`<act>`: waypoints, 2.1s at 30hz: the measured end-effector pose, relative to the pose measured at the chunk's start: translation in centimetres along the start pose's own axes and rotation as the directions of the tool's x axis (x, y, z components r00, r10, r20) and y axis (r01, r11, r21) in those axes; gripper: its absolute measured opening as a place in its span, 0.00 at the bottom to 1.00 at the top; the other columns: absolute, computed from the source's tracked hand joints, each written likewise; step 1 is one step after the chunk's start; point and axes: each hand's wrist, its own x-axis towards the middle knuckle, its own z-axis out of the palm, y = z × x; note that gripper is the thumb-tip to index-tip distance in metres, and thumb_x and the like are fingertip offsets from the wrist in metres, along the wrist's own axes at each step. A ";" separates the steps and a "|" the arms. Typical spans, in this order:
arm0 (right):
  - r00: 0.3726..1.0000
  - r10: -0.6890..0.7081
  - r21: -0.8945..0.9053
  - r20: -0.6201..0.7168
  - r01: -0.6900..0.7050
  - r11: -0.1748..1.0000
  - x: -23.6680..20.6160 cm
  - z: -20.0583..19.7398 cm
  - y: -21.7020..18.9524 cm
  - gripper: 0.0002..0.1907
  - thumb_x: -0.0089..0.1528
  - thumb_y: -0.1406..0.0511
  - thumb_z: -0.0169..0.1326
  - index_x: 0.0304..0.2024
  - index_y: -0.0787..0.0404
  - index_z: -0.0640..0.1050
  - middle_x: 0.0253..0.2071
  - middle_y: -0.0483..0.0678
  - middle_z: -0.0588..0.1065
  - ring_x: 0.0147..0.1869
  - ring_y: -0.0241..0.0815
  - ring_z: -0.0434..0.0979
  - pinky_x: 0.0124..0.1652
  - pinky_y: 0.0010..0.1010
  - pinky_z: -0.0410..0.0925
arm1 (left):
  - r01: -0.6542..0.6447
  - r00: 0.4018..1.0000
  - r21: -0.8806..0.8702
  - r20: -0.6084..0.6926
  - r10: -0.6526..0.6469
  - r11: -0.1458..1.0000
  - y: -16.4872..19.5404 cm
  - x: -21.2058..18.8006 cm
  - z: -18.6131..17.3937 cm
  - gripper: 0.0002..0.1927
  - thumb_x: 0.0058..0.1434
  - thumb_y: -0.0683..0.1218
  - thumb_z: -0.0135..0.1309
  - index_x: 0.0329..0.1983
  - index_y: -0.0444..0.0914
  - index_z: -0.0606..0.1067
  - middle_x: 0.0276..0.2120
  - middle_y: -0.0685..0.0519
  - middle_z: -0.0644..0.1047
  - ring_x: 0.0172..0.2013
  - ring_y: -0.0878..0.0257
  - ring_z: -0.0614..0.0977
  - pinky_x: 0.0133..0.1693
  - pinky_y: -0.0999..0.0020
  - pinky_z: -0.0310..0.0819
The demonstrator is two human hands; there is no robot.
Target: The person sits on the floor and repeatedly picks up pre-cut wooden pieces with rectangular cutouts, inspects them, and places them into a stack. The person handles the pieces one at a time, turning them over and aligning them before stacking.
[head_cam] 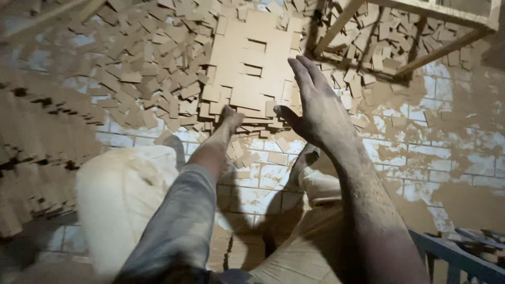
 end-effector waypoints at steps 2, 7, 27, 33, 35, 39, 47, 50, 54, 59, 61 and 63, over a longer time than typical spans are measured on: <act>1.000 0.015 -0.013 0.009 -0.015 1.000 -0.2 0.1 1.1 0.49 0.59 0.53 0.67 0.73 0.64 0.56 0.74 0.62 0.56 0.73 0.62 0.63 0.61 0.52 0.64 | 0.057 0.993 -0.147 -0.089 -0.071 0.987 0.2 0.2 0.6 0.28 0.54 0.51 0.60 0.59 0.43 0.72 0.53 0.46 0.79 0.53 0.47 0.80 0.54 0.56 0.73; 0.999 0.049 0.010 -0.006 -0.049 0.999 -0.8 0.0 3.1 0.47 0.62 0.53 0.65 0.73 0.66 0.57 0.74 0.62 0.58 0.72 0.62 0.65 0.62 0.51 0.66 | 0.200 0.958 -0.252 -0.152 -0.243 0.947 1.0 1.8 1.7 0.30 0.54 0.49 0.57 0.63 0.49 0.70 0.56 0.48 0.77 0.56 0.48 0.78 0.57 0.58 0.71; 0.990 0.126 0.032 -0.068 -0.124 0.992 -0.3 -2.0 2.5 0.45 0.58 0.56 0.66 0.71 0.60 0.60 0.72 0.58 0.59 0.70 0.60 0.65 0.63 0.46 0.64 | 0.305 0.926 -0.222 -0.156 -0.343 0.926 4.1 5.2 -0.7 0.48 0.48 0.62 0.64 0.68 0.40 0.61 0.63 0.43 0.66 0.64 0.44 0.65 0.63 0.48 0.58; 0.992 0.094 0.030 -0.084 -0.092 0.995 -0.5 -2.0 2.9 0.44 0.57 0.56 0.66 0.70 0.61 0.61 0.71 0.58 0.61 0.69 0.59 0.68 0.62 0.46 0.66 | 0.283 0.933 -0.144 -0.188 -0.307 0.948 4.5 5.0 0.0 0.54 0.47 0.66 0.67 0.70 0.38 0.58 0.65 0.42 0.62 0.66 0.42 0.61 0.65 0.45 0.54; 0.992 0.078 0.022 -0.101 -0.076 0.997 -0.7 -2.1 2.9 0.44 0.58 0.56 0.66 0.70 0.62 0.61 0.71 0.58 0.62 0.70 0.60 0.67 0.62 0.46 0.66 | 0.267 0.944 -0.081 -0.179 -0.278 0.960 4.4 4.7 0.3 0.56 0.46 0.67 0.67 0.71 0.37 0.57 0.66 0.41 0.61 0.67 0.42 0.60 0.66 0.44 0.53; 0.990 0.054 0.030 -0.132 -0.050 0.998 -0.8 -2.1 2.8 0.43 0.59 0.56 0.66 0.70 0.63 0.61 0.70 0.59 0.63 0.70 0.60 0.67 0.63 0.47 0.65 | 0.193 0.975 0.174 -0.148 -0.168 0.966 4.3 3.5 1.3 0.61 0.45 0.70 0.69 0.72 0.36 0.55 0.67 0.40 0.59 0.68 0.41 0.57 0.67 0.42 0.50; 0.993 0.044 0.030 -0.108 -0.041 0.999 -0.3 -1.5 3.2 0.43 0.58 0.56 0.65 0.70 0.65 0.61 0.70 0.61 0.62 0.70 0.62 0.66 0.63 0.46 0.63 | 0.107 0.971 0.406 -0.240 -0.007 0.907 4.9 3.9 4.5 0.66 0.41 0.73 0.71 0.69 0.26 0.57 0.65 0.40 0.61 0.65 0.44 0.61 0.67 0.47 0.52; 0.993 0.053 0.026 -0.102 -0.051 0.998 -0.2 -1.6 3.2 0.43 0.58 0.56 0.65 0.69 0.64 0.61 0.70 0.60 0.62 0.70 0.61 0.66 0.63 0.46 0.64 | 0.108 0.971 0.452 -0.241 0.005 0.886 5.0 4.2 4.2 0.62 0.43 0.70 0.70 0.66 0.25 0.60 0.63 0.41 0.63 0.64 0.44 0.63 0.67 0.47 0.54; 0.993 0.070 0.020 -0.090 -0.069 0.997 -0.1 -1.8 2.9 0.43 0.58 0.56 0.65 0.69 0.64 0.62 0.71 0.59 0.62 0.70 0.59 0.67 0.63 0.46 0.65 | 0.077 0.983 0.468 -0.186 0.012 0.881 4.9 3.5 2.1 0.55 0.47 0.69 0.67 0.65 0.27 0.63 0.63 0.43 0.64 0.64 0.46 0.66 0.64 0.48 0.62; 0.993 0.105 -0.023 -0.047 -0.106 0.994 0.2 -1.8 2.7 0.45 0.58 0.54 0.65 0.69 0.65 0.60 0.70 0.61 0.60 0.69 0.60 0.66 0.62 0.47 0.64 | 0.078 0.996 0.421 -0.075 -0.051 0.904 6.3 1.7 1.2 0.65 0.43 0.75 0.68 0.69 0.27 0.56 0.65 0.41 0.60 0.65 0.44 0.61 0.64 0.47 0.59; 0.995 0.071 -0.021 -0.074 -0.073 0.997 0.3 -1.9 2.6 0.45 0.58 0.55 0.65 0.69 0.65 0.60 0.70 0.61 0.61 0.70 0.60 0.66 0.62 0.46 0.64 | 0.048 0.994 0.448 -0.107 0.000 0.893 6.6 2.0 2.1 0.66 0.43 0.76 0.66 0.69 0.26 0.56 0.64 0.41 0.61 0.65 0.44 0.62 0.65 0.47 0.60; 0.995 0.050 -0.023 -0.088 -0.052 0.998 0.3 -2.0 2.5 0.44 0.58 0.55 0.65 0.69 0.65 0.61 0.70 0.61 0.62 0.70 0.61 0.66 0.63 0.46 0.64 | 0.047 0.986 0.494 -0.161 0.039 0.868 6.6 2.8 3.4 0.69 0.43 0.78 0.66 0.68 0.22 0.56 0.64 0.39 0.62 0.65 0.42 0.63 0.66 0.47 0.58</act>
